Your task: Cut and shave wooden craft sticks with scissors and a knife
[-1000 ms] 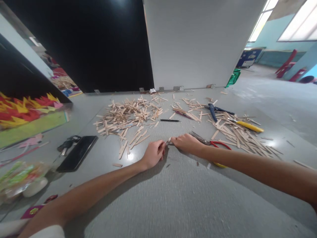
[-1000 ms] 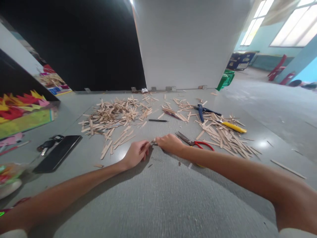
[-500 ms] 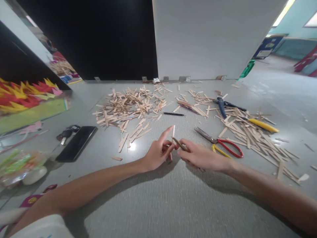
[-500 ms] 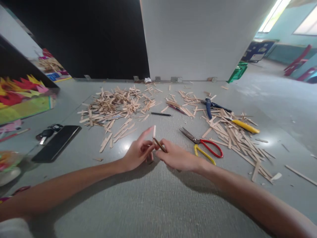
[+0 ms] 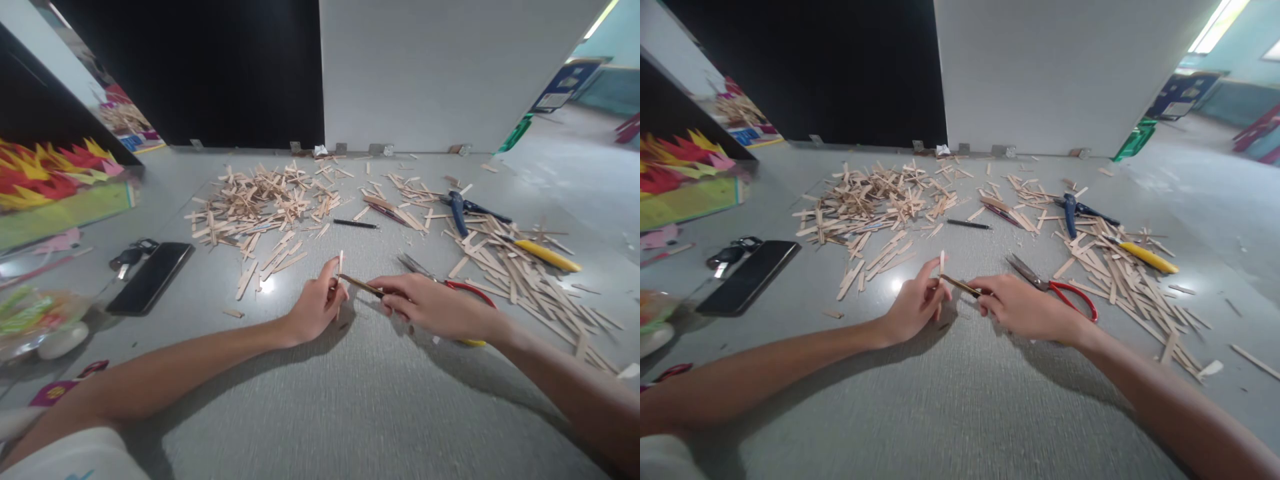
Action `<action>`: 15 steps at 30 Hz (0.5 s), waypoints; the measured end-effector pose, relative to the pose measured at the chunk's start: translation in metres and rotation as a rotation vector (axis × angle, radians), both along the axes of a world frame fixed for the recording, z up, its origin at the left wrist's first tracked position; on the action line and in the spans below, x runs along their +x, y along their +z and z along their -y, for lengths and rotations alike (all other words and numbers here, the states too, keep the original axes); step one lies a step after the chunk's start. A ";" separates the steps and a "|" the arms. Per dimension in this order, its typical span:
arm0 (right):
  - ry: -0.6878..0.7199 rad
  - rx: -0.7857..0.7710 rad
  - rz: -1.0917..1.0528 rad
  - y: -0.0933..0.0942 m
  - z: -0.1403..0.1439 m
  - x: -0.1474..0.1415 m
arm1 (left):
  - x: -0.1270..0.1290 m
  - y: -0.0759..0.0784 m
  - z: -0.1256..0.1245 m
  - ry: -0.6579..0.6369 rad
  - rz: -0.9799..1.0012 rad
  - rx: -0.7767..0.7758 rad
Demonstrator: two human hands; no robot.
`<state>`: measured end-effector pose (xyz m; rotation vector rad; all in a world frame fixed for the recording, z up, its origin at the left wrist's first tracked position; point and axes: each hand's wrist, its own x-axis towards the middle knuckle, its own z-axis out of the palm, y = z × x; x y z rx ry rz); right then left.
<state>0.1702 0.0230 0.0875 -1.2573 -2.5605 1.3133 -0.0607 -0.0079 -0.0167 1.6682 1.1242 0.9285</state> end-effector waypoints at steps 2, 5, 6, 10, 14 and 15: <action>-0.026 0.033 -0.004 0.000 0.000 0.001 | -0.001 -0.001 0.000 -0.014 -0.009 0.016; -0.134 0.097 0.001 -0.002 -0.002 0.003 | -0.001 0.000 -0.001 -0.038 -0.038 -0.005; -0.169 0.123 0.008 -0.002 -0.004 0.004 | -0.001 0.001 -0.002 -0.055 -0.043 -0.023; -0.196 0.106 0.078 -0.001 -0.009 0.010 | -0.001 0.002 -0.006 -0.120 -0.022 -0.067; -0.083 -0.281 0.038 -0.016 0.001 0.006 | -0.001 0.000 -0.004 -0.121 -0.031 -0.057; -0.066 -0.380 -0.009 -0.023 0.007 0.002 | 0.000 -0.001 -0.003 -0.114 -0.045 -0.051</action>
